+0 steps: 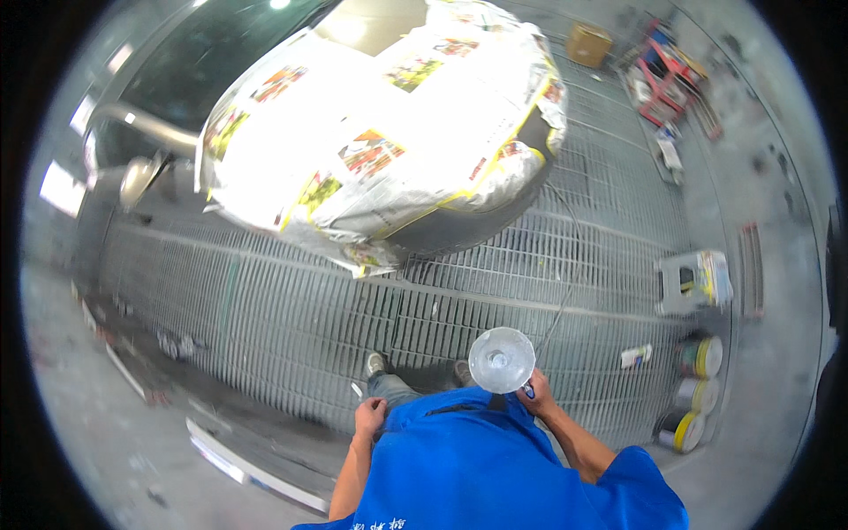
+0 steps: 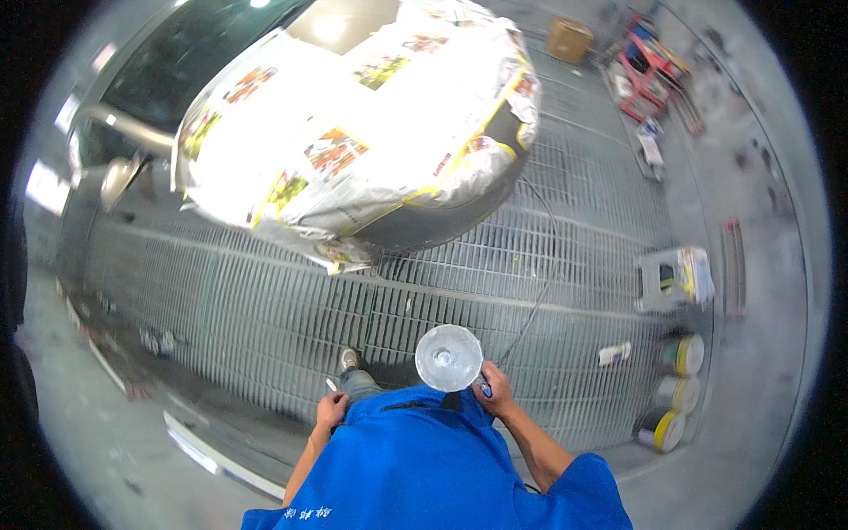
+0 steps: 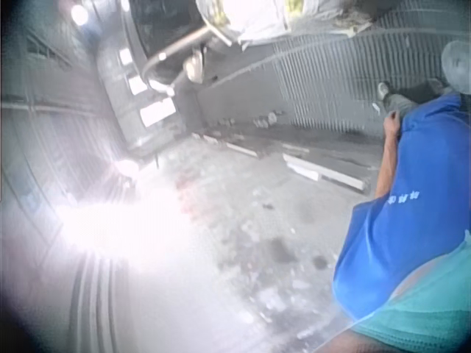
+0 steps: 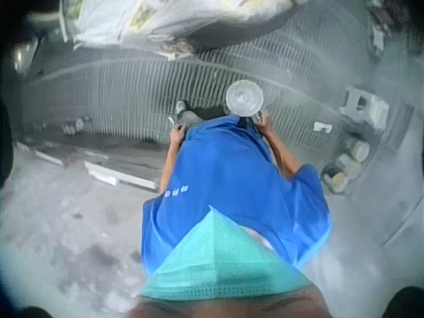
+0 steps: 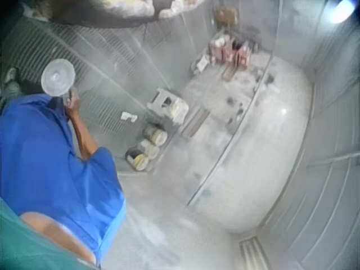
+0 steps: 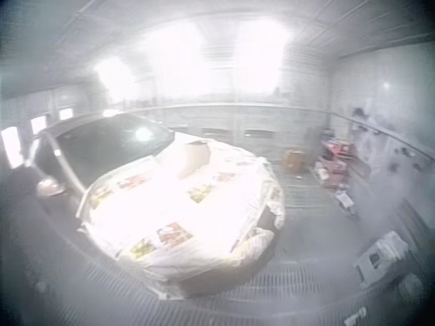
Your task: The person wipes the front bumper of a car with a cloth, then uses a spray gun to apply paint to the bumper. The car is masked with newspaper and tape to protect surrounding areas.
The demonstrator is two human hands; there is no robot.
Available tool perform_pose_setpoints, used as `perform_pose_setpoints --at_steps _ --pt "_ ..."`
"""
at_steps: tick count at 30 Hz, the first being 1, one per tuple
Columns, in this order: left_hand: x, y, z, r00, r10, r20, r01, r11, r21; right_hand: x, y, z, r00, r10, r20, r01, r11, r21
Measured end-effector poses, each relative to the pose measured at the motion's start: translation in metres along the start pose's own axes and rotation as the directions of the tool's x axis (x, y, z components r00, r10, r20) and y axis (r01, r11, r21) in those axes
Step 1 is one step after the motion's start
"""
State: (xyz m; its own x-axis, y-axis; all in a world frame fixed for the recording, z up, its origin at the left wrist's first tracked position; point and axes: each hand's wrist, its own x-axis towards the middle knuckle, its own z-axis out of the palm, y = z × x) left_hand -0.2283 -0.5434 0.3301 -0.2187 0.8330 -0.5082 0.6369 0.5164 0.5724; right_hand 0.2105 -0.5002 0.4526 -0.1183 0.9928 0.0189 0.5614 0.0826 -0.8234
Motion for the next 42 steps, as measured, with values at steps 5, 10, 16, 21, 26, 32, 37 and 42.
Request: perform_pose_setpoints --at_steps 5,10,16,21,26,32,37,42 --pt "0.089 -0.018 -0.113 0.972 0.017 0.235 -0.011 1.000 -0.026 -0.026 -0.055 0.064 0.995 0.089 -0.037 -0.091 0.994 -0.055" --pt "0.179 -0.072 -0.208 0.967 0.052 0.249 -0.054 0.999 0.001 -0.033 -0.126 0.125 0.989 0.112 -0.098 -0.113 0.994 -0.006" --pt "0.221 -0.106 -0.247 0.981 -0.002 0.195 -0.021 0.993 0.115 -0.025 -0.163 0.165 0.981 0.048 -0.190 -0.033 0.996 0.081" --pt "0.197 -0.102 -0.184 0.956 0.064 0.288 -0.077 0.996 0.035 -0.025 -0.156 0.170 0.927 0.132 -0.351 -0.082 0.985 0.155" --pt "0.119 -0.029 -0.136 0.869 0.205 0.451 -0.319 0.928 0.192 -0.037 -0.114 0.172 0.711 0.540 -0.450 -0.326 0.820 0.470" --pt "0.141 -0.040 -0.175 0.902 0.122 0.415 -0.204 0.966 0.160 -0.021 -0.119 0.116 0.531 0.636 -0.560 -0.057 0.686 0.725" --pt "0.123 -0.015 -0.204 0.941 -0.042 0.335 -0.028 0.979 0.200 -0.025 -0.102 0.080 0.492 0.620 -0.611 0.008 0.699 0.715" --pt "0.143 -0.035 -0.175 0.906 0.092 0.412 -0.212 0.943 0.257 -0.022 -0.106 0.071 0.450 0.632 -0.631 0.068 0.680 0.730"
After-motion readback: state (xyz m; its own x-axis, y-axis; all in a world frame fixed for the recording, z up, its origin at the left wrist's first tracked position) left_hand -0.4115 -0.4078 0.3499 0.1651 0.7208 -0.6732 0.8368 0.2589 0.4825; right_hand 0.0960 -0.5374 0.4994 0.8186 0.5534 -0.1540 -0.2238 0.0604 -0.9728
